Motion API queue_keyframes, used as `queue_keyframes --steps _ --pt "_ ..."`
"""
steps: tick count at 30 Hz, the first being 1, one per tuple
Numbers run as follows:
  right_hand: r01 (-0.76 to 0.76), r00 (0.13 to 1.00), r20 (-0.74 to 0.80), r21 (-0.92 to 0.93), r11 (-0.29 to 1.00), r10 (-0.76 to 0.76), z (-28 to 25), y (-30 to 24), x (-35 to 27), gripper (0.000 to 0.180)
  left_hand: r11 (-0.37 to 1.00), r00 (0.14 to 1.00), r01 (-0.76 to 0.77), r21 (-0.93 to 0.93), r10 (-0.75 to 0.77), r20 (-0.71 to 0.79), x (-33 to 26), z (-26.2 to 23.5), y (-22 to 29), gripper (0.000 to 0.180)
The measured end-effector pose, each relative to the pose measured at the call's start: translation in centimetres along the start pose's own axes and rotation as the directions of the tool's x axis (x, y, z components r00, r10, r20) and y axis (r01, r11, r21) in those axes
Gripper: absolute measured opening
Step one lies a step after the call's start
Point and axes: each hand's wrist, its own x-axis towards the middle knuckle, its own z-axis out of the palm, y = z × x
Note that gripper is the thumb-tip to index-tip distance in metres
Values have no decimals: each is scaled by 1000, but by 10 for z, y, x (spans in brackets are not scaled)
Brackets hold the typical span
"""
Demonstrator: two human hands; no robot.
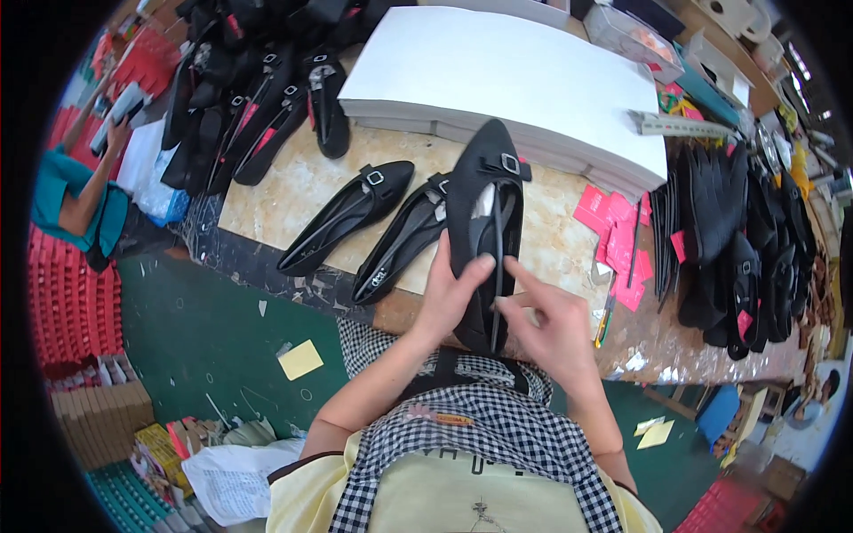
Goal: Clean and inspect shoes before packing them.
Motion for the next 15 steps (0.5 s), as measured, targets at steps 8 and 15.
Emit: queue_keyframes --steps 8,15 --pt "-253 964 -87 -4 968 251 0 74 -28 34 -39 961 -185 982 200 189 13 -113 48 62" --pt "-123 991 45 -16 992 123 55 89 -4 26 52 940 -315 948 157 304 25 -140 42 23"
